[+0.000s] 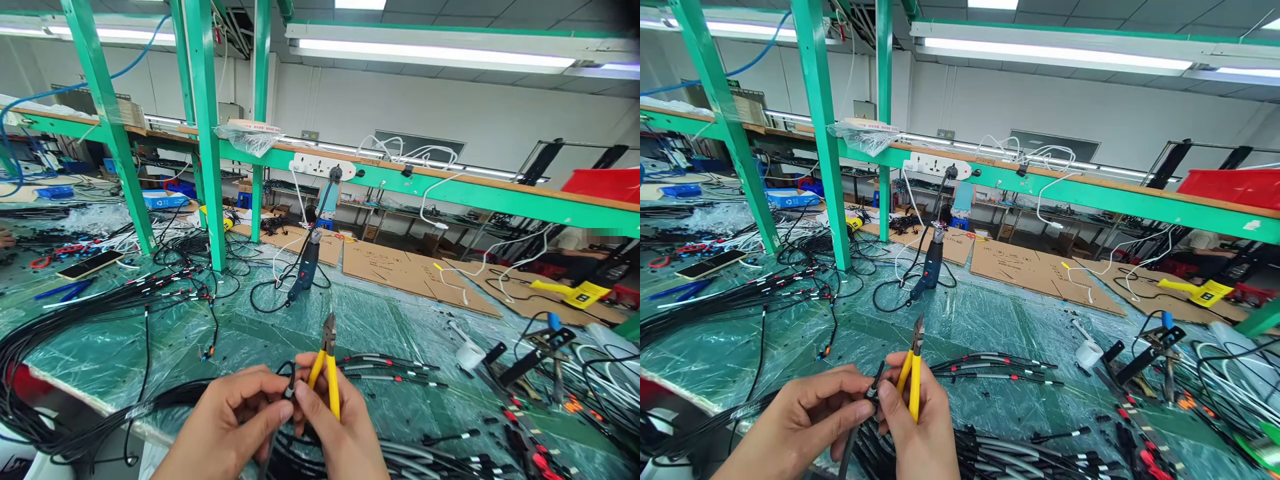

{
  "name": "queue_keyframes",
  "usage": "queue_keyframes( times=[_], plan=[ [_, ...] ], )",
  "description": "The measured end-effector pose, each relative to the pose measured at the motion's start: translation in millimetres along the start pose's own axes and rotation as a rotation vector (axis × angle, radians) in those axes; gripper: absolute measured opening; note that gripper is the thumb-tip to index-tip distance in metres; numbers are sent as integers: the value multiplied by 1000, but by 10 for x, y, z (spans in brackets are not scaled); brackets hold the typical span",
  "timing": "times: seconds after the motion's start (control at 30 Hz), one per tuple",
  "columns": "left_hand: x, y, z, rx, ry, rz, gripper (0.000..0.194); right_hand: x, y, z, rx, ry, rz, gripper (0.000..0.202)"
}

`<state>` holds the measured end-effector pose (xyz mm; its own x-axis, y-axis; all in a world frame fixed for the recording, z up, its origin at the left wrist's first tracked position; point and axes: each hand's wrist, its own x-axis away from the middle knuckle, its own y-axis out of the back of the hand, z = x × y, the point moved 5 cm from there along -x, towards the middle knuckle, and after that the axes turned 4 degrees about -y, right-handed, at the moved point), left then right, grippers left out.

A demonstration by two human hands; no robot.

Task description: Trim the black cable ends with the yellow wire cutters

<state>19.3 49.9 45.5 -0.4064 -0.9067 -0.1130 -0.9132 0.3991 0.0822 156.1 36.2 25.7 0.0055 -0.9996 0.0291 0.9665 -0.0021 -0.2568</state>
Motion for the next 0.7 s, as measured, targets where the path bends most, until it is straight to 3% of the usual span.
queue_keyframes(
  times=[0.37,0.7],
  plan=[
    [-12,-12,-50,28,-25,49,24,-5,2,22,31,-31,-33,44],
    [-6,-9,32,150,25,102,31,11,-53,87,-46,11,-9,40]
  ],
)
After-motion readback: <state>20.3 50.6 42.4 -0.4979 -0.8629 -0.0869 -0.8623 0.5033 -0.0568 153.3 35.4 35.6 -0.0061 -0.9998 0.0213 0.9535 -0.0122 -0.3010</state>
